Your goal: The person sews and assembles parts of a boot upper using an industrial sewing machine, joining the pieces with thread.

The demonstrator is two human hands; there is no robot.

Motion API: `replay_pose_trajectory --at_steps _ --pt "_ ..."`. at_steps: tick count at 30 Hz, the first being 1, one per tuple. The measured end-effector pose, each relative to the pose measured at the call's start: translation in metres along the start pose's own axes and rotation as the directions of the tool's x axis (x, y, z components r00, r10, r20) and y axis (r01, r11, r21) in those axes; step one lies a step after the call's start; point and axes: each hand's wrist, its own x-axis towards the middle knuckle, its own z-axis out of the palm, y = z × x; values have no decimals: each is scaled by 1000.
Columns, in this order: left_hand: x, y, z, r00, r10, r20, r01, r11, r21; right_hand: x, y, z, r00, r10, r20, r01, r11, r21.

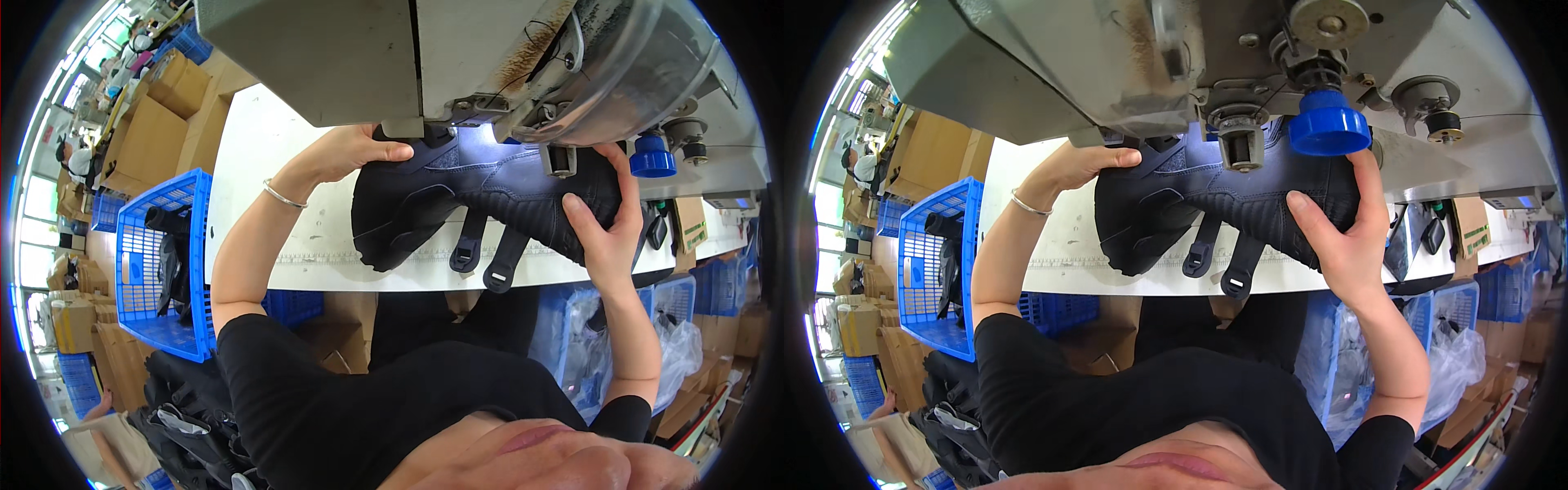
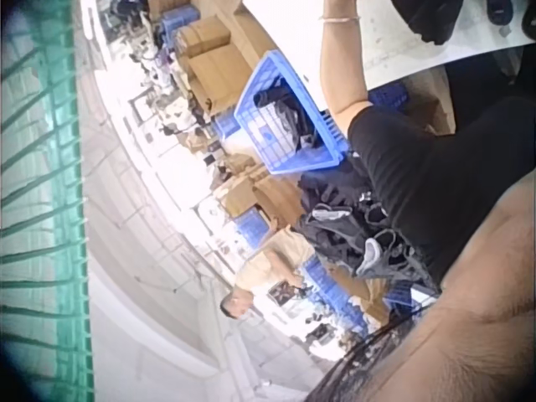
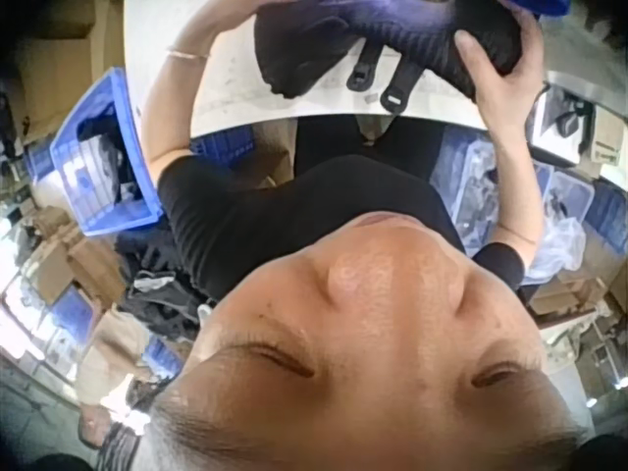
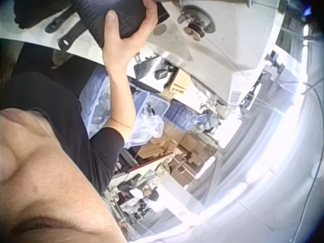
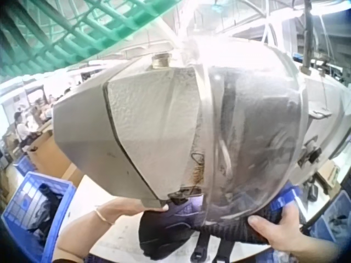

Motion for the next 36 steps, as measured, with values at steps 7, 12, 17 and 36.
replay_pose_trajectory --at_steps 7,12,17,36 --pt "2 -3 -2 996 83 -16 -82 995 64 -2 2 2 1000 -17 -14 16 1000 -18" --pt "3 -5 -1 989 151 -3 -151 989 7 4 1 -3 1000 -9 -14 7 992 -126" --pt "-2 3 4 994 90 -64 -88 996 35 8 1 0 999 10 -38 -12 999 -51" --pt "1 -14 6 995 -86 -45 72 965 -254 37 5 -9 996 74 -49 -73 997 35"
